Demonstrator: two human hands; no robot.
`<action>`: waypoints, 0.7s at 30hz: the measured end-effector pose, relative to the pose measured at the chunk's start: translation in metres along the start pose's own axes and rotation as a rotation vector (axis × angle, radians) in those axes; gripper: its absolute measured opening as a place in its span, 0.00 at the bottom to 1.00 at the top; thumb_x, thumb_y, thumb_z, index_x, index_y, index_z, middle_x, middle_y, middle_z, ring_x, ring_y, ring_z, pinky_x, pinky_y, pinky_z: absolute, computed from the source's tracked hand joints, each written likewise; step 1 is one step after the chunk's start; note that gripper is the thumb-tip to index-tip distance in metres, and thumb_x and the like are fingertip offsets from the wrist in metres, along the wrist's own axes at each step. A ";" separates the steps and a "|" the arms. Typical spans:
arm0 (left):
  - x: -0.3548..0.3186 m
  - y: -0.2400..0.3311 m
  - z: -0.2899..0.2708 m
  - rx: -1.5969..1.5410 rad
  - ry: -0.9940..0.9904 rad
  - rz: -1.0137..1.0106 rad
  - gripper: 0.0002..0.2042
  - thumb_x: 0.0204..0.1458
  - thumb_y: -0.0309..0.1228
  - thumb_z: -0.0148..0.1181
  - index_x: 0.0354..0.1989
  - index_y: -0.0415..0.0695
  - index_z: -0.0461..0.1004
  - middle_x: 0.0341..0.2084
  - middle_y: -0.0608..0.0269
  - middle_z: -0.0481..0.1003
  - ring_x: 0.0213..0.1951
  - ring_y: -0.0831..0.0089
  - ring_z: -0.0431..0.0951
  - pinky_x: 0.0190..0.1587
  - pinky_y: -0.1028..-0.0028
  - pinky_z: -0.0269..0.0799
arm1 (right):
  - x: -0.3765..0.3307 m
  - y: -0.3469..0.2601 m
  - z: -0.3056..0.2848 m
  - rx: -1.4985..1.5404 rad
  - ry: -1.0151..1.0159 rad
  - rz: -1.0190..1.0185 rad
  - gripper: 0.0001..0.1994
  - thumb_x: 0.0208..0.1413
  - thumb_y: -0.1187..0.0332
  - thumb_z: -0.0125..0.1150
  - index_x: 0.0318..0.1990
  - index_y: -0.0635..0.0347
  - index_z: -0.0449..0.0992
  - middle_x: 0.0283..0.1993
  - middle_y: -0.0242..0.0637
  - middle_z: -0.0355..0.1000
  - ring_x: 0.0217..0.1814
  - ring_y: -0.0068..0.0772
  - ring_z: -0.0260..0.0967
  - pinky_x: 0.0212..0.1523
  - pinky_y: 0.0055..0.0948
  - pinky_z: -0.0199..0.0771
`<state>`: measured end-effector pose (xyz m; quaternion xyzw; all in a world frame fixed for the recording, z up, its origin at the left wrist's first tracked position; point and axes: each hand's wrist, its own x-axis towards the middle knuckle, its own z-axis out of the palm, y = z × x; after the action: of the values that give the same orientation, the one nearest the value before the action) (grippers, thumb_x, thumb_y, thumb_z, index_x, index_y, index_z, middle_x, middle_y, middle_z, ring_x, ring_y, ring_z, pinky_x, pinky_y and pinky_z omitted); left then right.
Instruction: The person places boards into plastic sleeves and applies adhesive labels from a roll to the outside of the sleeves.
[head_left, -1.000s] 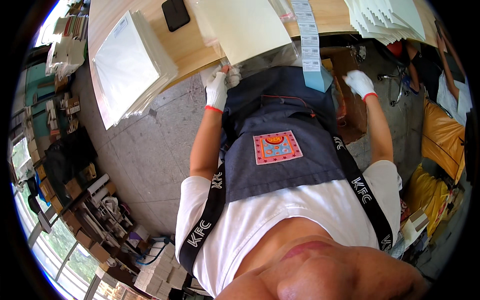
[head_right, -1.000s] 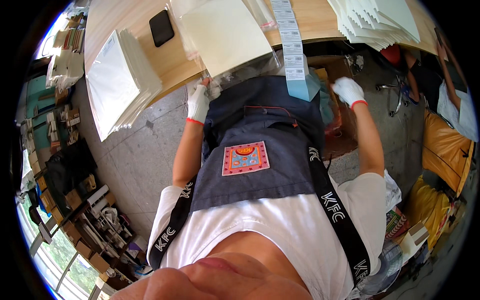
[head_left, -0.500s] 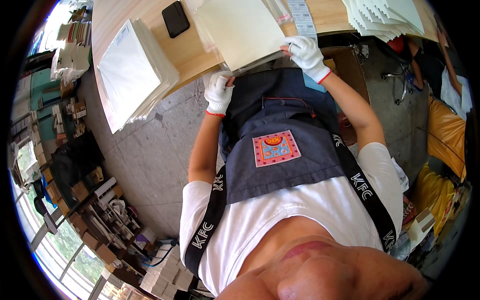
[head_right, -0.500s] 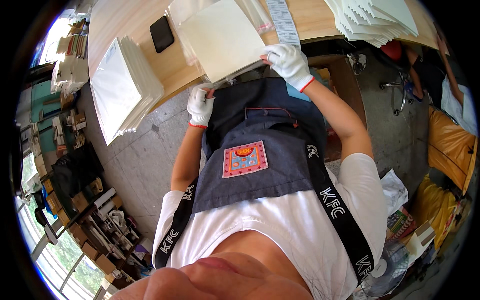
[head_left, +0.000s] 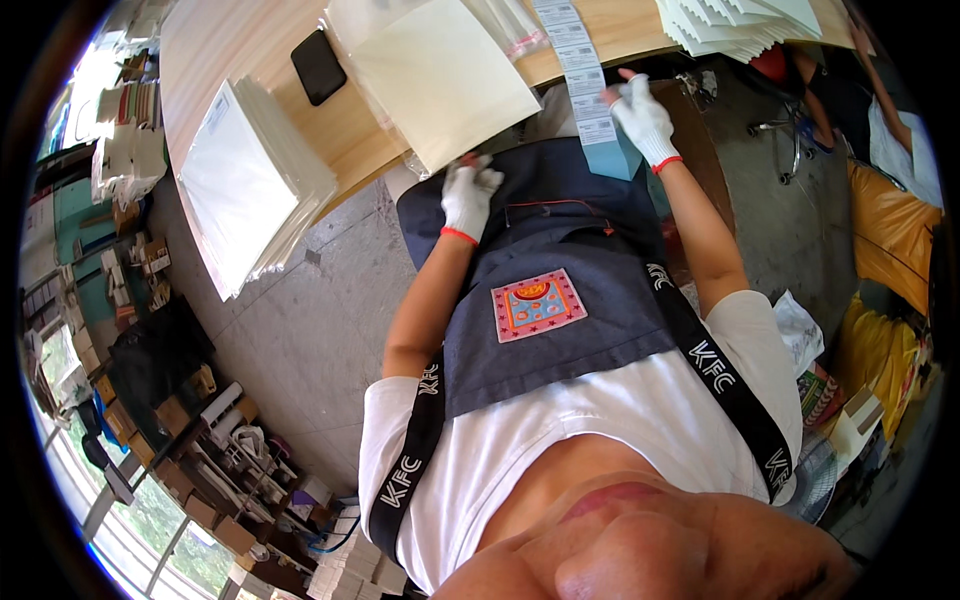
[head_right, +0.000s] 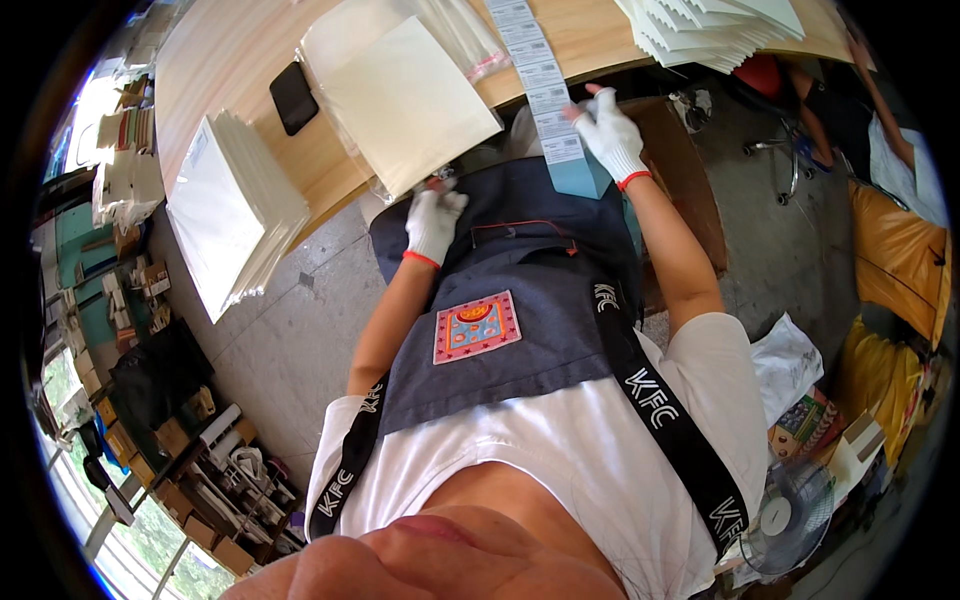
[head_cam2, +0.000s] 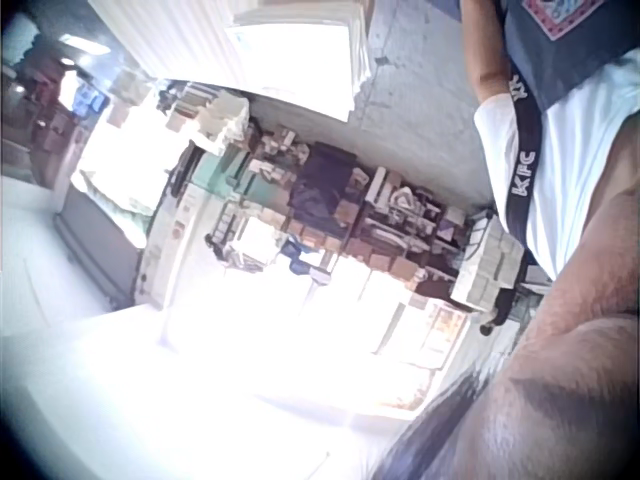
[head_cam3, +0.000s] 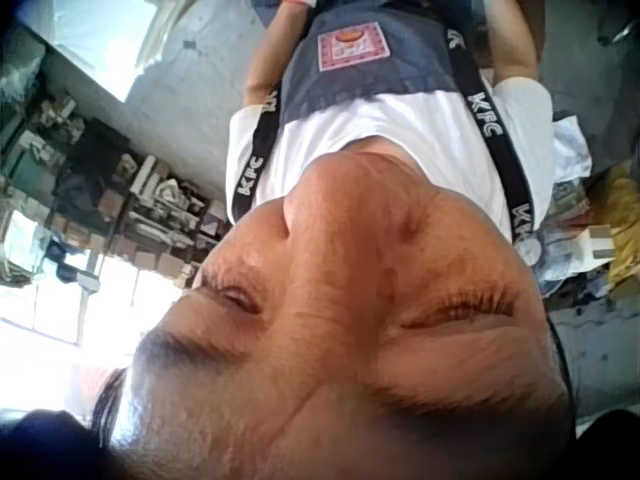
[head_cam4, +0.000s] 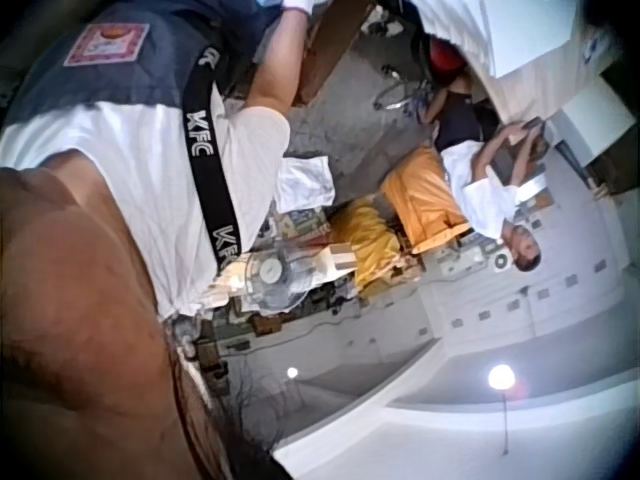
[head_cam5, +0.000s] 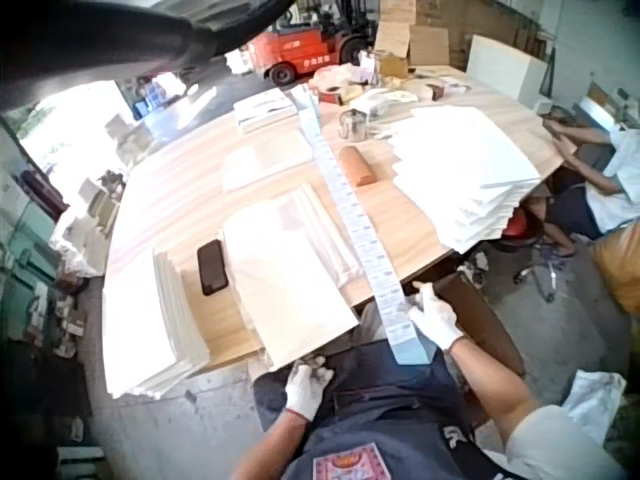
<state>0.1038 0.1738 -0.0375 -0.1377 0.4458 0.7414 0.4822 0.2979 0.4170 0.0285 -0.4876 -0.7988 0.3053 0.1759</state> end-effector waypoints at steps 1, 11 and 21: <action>0.000 -0.007 0.018 0.146 -0.101 -0.063 0.17 0.55 0.26 0.44 0.55 0.41 0.60 0.40 0.53 0.75 0.22 0.74 0.73 0.33 0.64 0.78 | -0.007 0.010 0.001 0.137 -0.127 0.052 0.29 0.51 0.62 0.61 0.60 0.55 0.59 0.26 0.31 0.70 0.31 0.27 0.67 0.36 0.26 0.67; -0.025 -0.017 0.180 0.648 -0.362 -0.220 0.06 0.51 0.28 0.48 0.33 0.40 0.70 0.15 0.64 0.66 0.11 0.78 0.61 0.15 0.76 0.64 | -0.036 -0.041 -0.062 -0.047 0.204 -0.840 0.12 0.30 0.70 0.70 0.22 0.61 0.71 0.28 0.35 0.69 0.31 0.40 0.67 0.34 0.37 0.69; -0.013 -0.001 0.069 0.529 -0.495 -0.343 0.22 0.56 0.39 0.52 0.57 0.43 0.61 0.47 0.58 0.72 0.21 0.81 0.68 0.29 0.75 0.75 | 0.093 -0.138 0.016 0.313 -0.376 -0.396 0.10 0.52 0.62 0.58 0.37 0.58 0.76 0.39 0.32 0.71 0.42 0.23 0.67 0.42 0.27 0.67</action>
<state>0.1272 0.2211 0.0094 0.1015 0.4623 0.5206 0.7106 0.1527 0.4470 0.1058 -0.2245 -0.8401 0.4691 0.1543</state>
